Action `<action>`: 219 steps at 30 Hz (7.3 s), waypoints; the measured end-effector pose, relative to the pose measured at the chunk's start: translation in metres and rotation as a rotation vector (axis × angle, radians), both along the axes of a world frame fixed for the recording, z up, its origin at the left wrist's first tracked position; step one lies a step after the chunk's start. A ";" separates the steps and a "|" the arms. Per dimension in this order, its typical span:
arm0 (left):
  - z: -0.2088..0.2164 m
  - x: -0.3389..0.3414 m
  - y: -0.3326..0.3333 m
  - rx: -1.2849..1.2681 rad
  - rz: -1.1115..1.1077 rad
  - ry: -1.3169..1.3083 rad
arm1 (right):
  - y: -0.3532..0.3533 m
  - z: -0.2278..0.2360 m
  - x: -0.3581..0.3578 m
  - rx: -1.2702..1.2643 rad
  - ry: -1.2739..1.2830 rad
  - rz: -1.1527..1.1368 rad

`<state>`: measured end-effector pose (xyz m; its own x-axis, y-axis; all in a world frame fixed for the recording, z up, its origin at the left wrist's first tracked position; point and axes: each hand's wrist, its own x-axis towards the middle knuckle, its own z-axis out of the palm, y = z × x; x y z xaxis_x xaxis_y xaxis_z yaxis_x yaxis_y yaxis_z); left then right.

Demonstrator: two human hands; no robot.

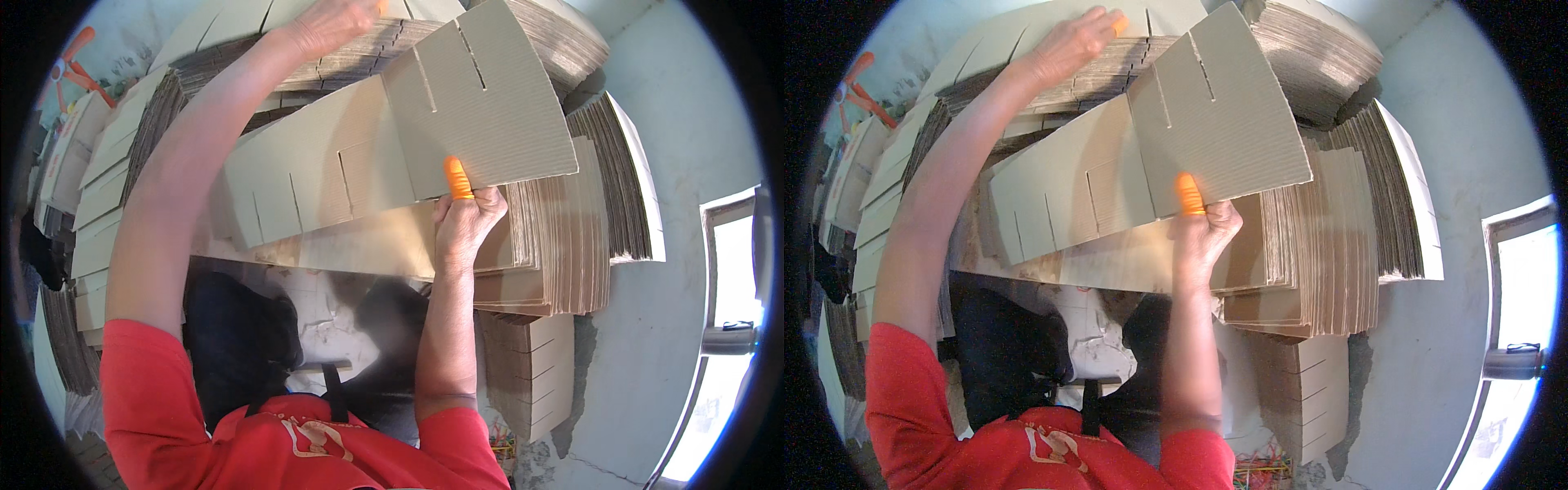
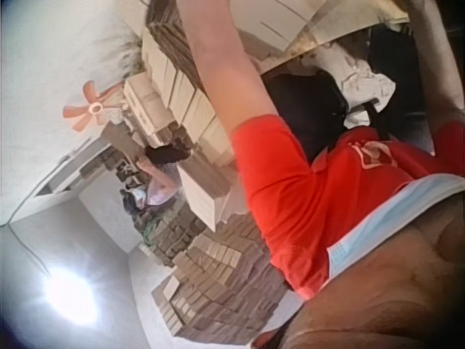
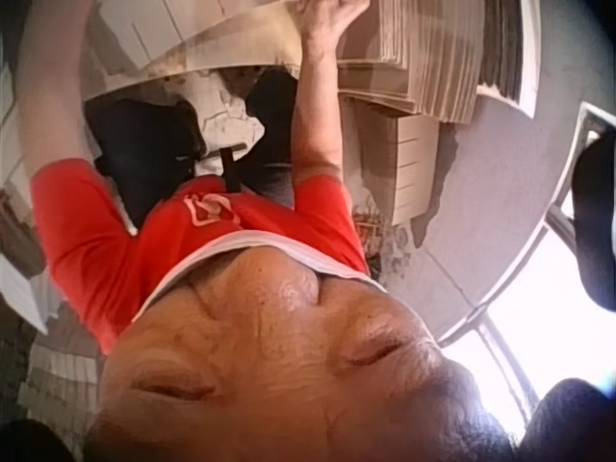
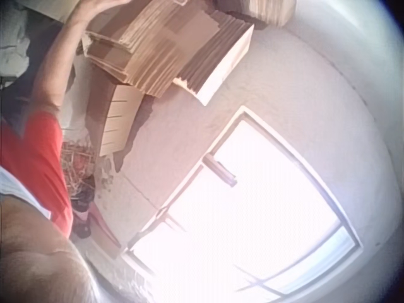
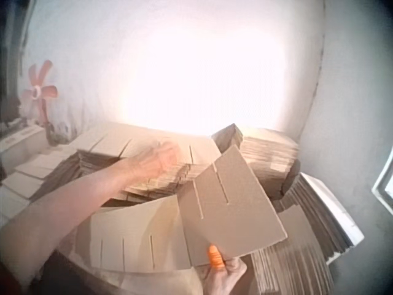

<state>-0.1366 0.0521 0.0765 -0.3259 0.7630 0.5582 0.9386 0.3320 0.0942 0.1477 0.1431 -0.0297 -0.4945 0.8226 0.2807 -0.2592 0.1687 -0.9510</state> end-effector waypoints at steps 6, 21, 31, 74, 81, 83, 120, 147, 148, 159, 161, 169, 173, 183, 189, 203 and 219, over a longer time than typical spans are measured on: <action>-0.026 0.023 -0.004 -0.233 -0.053 0.807 | 0.007 -0.010 0.000 0.041 0.033 0.039; -0.056 0.134 -0.044 -0.322 -0.294 0.728 | 0.005 0.018 0.006 0.205 -0.122 0.035; -0.067 0.170 -0.049 0.276 -0.267 0.129 | -0.005 -0.006 -0.001 0.273 -0.215 -0.138; -0.034 0.118 -0.050 0.068 -0.087 0.432 | -0.029 0.027 0.019 0.751 -0.212 -0.220; -0.024 0.133 -0.059 0.095 -0.088 0.413 | -0.033 0.037 0.022 0.839 -0.121 -0.294; -0.026 0.146 -0.063 0.163 -0.142 0.404 | -0.032 0.040 0.027 0.805 -0.364 -0.281; -0.149 0.183 -0.270 0.113 0.292 -0.130 | -0.026 0.004 0.085 1.118 -0.763 0.168; -0.133 0.021 -0.202 -0.332 0.534 -0.286 | 0.065 -0.003 0.085 1.154 -1.114 -0.425; -0.133 0.022 -0.203 -0.315 0.511 -0.285 | 0.071 -0.005 0.083 1.170 -1.204 -0.382; -0.098 0.112 -0.207 0.331 0.134 -0.653 | 0.119 -0.023 0.084 1.000 -1.132 -0.333; -0.104 0.139 -0.205 0.240 0.086 -0.540 | 0.115 -0.018 0.082 1.010 -1.202 -0.328; -0.127 0.184 -0.182 0.163 -0.013 -0.170 | 0.102 0.021 0.085 0.870 -0.792 -0.508; -0.138 0.180 -0.180 0.140 0.001 -0.257 | 0.101 0.055 0.092 0.940 -0.714 -0.609; -0.138 0.188 -0.180 0.130 -0.017 -0.400 | 0.046 0.146 0.101 0.740 -0.342 -0.085; -0.141 0.192 -0.170 0.036 -0.039 -0.426 | -0.006 0.140 0.083 0.720 -0.461 0.114; -0.142 0.196 -0.168 0.112 -0.078 -0.485 | -0.006 0.121 0.064 0.943 -0.566 0.174; -0.142 0.191 -0.168 -0.026 0.004 -0.513 | -0.016 0.121 0.022 0.990 -0.560 0.402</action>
<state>0.0543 -0.1155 -0.0653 -0.5557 0.7730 0.3060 0.7723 0.3437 0.5342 0.1698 0.1276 0.0912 -0.9208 0.1314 0.3672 -0.0533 0.8902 -0.4524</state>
